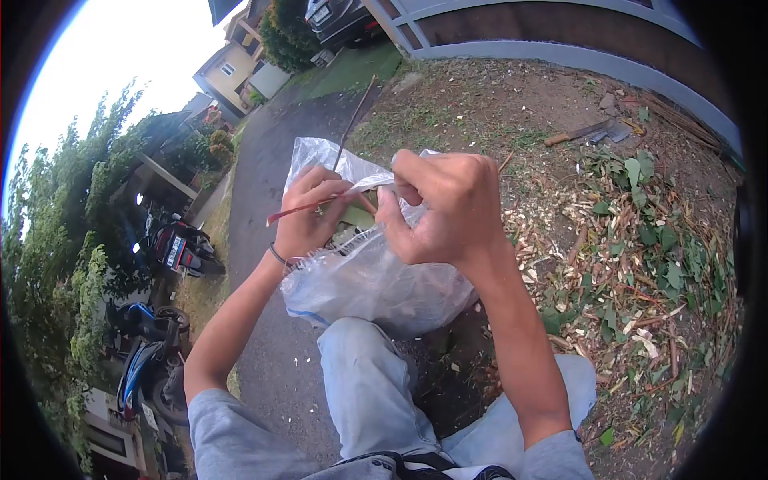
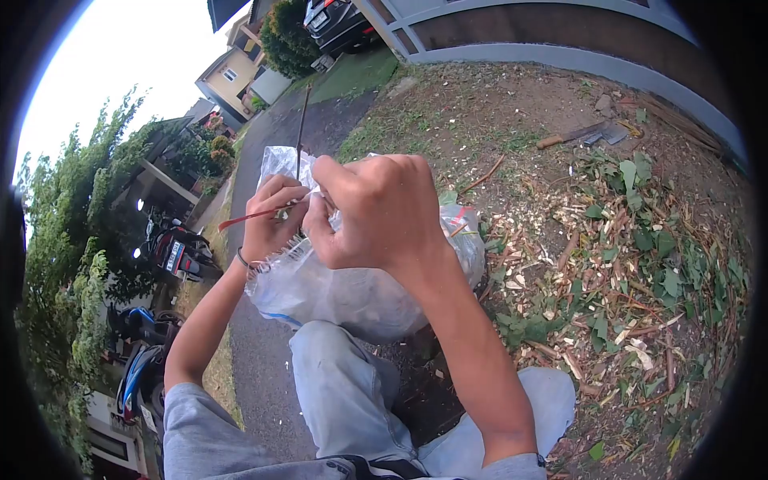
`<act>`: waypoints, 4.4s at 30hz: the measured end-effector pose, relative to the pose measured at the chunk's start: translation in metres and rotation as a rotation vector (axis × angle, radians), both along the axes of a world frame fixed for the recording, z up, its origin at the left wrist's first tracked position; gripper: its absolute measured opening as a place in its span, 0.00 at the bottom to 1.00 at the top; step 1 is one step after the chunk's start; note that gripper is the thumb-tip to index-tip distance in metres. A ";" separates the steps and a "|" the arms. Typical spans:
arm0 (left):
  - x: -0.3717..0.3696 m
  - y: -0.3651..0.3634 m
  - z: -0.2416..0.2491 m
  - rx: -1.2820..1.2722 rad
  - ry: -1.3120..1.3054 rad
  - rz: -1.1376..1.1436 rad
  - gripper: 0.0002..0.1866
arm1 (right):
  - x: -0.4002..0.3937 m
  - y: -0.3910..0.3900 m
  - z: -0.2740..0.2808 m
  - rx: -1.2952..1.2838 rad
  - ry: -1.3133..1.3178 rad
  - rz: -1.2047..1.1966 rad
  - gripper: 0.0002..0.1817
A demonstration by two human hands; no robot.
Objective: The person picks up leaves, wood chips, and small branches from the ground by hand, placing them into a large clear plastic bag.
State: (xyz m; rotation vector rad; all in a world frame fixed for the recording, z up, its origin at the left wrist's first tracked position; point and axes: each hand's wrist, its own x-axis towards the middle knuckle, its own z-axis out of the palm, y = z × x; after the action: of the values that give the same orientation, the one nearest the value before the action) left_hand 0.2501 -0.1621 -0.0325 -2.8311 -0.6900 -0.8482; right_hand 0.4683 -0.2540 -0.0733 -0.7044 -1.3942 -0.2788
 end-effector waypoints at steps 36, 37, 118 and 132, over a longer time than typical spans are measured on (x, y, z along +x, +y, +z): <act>0.029 0.025 -0.011 -1.417 0.121 -0.348 0.22 | 0.100 0.024 -0.039 -0.814 0.855 0.382 0.11; 0.033 0.022 -0.008 -1.277 0.068 -0.218 0.22 | 0.101 0.028 -0.041 -0.787 0.747 0.236 0.12; -0.154 0.051 0.144 0.306 0.686 0.698 0.23 | 0.029 -0.002 0.020 -0.109 0.801 0.481 0.17; -0.103 -0.075 0.001 0.153 0.602 0.078 0.30 | 0.031 -0.017 0.024 -0.312 0.549 0.173 0.20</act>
State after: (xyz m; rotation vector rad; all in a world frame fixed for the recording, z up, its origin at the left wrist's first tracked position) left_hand 0.1467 -0.2372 -0.0310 -2.6746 -0.6009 -0.0139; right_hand 0.4993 -0.2709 -0.0497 -0.8330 -0.9663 0.2627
